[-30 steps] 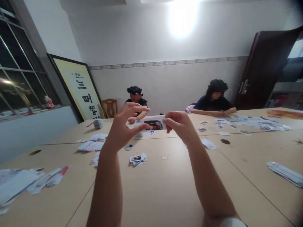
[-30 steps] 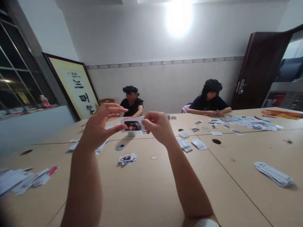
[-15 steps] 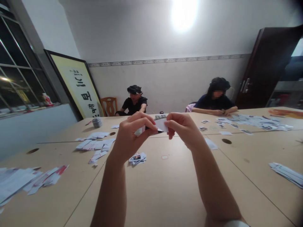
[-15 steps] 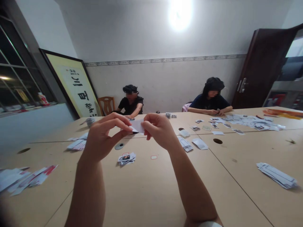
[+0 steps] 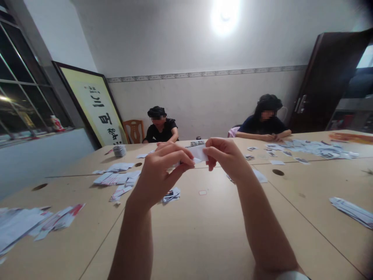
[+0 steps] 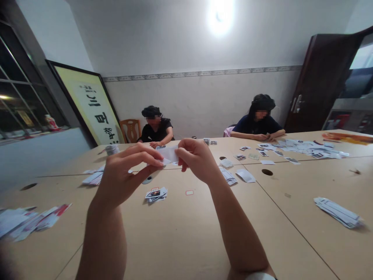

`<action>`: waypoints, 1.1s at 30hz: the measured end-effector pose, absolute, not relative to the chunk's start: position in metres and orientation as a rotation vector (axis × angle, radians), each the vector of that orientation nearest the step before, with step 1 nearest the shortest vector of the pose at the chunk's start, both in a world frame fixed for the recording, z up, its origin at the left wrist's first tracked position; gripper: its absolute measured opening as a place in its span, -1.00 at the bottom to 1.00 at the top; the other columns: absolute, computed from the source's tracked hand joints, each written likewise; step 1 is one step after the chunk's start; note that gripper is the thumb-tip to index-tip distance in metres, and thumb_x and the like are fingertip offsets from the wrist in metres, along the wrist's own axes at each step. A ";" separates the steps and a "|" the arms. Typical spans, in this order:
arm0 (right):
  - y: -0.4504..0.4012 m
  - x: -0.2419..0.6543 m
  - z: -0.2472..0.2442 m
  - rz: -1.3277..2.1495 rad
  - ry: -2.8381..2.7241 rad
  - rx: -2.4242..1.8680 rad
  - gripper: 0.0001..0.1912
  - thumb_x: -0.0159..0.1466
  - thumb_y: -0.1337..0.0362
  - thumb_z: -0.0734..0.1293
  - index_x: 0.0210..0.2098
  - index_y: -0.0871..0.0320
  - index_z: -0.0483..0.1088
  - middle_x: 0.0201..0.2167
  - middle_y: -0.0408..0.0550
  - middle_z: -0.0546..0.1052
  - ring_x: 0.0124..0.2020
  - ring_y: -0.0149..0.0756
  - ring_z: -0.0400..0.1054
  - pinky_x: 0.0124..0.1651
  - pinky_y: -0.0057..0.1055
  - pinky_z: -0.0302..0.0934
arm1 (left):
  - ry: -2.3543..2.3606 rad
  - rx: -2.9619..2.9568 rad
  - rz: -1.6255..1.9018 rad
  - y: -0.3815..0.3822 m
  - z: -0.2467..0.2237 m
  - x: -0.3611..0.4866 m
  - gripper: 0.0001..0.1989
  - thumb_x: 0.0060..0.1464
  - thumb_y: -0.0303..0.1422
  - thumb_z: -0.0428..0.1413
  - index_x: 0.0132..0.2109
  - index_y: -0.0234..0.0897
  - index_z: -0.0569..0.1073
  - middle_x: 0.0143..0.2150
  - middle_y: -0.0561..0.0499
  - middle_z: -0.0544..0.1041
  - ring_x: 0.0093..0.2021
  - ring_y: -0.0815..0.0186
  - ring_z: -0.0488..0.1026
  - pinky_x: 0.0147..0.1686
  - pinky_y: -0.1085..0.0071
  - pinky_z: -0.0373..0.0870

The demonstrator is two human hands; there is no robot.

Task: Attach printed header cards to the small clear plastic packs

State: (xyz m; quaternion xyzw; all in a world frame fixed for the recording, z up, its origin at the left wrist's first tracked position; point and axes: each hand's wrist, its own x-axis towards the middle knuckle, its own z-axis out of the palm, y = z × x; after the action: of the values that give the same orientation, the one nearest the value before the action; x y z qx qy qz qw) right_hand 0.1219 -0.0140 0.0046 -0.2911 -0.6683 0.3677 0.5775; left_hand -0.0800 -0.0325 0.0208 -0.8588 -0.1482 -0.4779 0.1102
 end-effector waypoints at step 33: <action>-0.004 0.128 0.003 1.000 -1.517 -0.664 -0.84 0.13 0.30 0.33 -0.57 0.13 0.35 -0.69 -0.26 0.36 -0.66 -0.51 0.26 -0.60 -0.54 0.27 | -0.344 -2.501 -1.344 -0.035 0.019 -0.082 -0.87 0.20 -0.53 0.24 -0.29 -0.21 0.54 -0.30 0.10 0.68 -0.29 0.36 0.61 0.05 0.28 0.41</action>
State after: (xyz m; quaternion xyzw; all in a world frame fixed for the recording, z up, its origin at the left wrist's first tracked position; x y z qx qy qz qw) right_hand 0.1276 -0.0036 0.0028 -0.2828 -0.6455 0.4258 0.5676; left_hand -0.0821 -0.0347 0.0194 -0.8659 -0.1192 -0.4653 0.1401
